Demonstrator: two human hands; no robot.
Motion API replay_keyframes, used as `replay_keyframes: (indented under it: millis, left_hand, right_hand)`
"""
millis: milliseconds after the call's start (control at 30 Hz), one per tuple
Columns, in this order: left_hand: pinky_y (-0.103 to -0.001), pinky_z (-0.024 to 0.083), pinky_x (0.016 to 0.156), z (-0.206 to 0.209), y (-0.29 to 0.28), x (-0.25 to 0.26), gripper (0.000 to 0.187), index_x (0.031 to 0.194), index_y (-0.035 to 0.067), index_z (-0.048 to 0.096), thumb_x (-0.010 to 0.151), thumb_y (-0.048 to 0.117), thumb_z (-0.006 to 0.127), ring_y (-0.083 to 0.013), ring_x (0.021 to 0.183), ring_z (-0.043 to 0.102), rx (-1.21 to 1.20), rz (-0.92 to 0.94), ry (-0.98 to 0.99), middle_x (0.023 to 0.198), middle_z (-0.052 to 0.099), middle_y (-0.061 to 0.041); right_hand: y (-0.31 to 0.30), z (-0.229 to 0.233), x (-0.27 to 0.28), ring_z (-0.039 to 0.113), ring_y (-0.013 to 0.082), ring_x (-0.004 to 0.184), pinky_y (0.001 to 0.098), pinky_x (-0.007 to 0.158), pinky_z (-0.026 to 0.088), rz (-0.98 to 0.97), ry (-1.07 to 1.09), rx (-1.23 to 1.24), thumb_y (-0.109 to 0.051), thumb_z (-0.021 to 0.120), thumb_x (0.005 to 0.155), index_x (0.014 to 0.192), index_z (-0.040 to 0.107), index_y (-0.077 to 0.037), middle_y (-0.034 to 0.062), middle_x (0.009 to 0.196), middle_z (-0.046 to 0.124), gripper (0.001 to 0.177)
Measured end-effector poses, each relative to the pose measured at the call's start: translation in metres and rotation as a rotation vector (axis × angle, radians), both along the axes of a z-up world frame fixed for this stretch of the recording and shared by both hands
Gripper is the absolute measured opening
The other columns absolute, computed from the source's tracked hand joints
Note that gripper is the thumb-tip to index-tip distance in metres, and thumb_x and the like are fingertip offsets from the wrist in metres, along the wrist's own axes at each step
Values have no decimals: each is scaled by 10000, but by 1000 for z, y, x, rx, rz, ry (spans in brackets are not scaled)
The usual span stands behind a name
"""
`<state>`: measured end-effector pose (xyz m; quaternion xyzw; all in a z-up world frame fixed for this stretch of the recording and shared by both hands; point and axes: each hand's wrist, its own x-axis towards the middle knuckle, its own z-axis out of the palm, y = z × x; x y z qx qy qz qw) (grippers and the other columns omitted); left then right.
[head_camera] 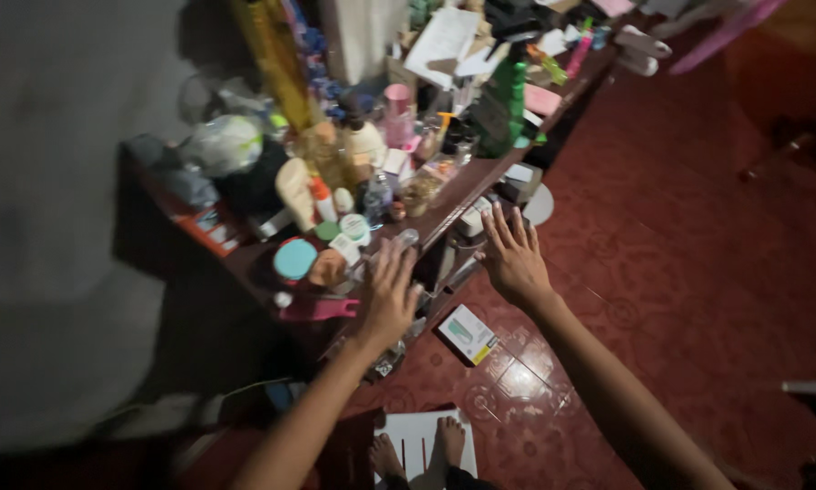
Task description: The person wipes several boxes and items on a cluttered shelf using a dark cloth. They pick up a red and blue box, wipe it, open it, and place it back. They also wipe a black box and a white box, then handle a trophy and a medal before placing them back on the shelf.
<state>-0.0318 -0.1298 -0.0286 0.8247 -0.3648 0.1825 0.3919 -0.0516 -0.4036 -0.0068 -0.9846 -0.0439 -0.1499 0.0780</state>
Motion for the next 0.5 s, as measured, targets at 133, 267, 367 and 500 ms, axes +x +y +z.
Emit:
replay_keyframes:
  millis: [133,267,367,500]
  left_hand:
    - [-548,234,1278,-35,-52,-31,495,1451,-12,533,979,128,585,-467,1554,279,46,-196,-5,1620,377,-274]
    - [-566,254,1221,-89,-81,-44,447,1321,-13,614,895,120,625,-435,1467,382,278,-295,43,1484,501,-251]
    - [-530,308,1182,-147,-93,-34,398,1272,14,634,888,119,633,-443,1419,410,371,-224,215,1426,521,-261]
    - [-522,341,1133,-238,-83,-14,496,1312,12,569,859,184,674,-420,1359,428,556,2,500,1421,503,-216]
  right_hand:
    - [-25,-15,-20,138,395,1554,585,1214,177,-95,60,31,-417,568,973,1626,224,-160,100,1704,160,782]
    - [-53,-41,-44,119,396,1561,592,1208,175,-179,102,47,-411,567,972,1623,220,-158,106,1706,143,779]
    - [-70,-70,-66,113,399,1561,595,1202,183,-233,153,53,-409,562,970,1620,221,-160,116,1706,134,775]
    - [-85,-113,-82,106,400,1542,595,1184,186,-291,281,35,-439,571,939,1602,213,-165,122,1687,120,802]
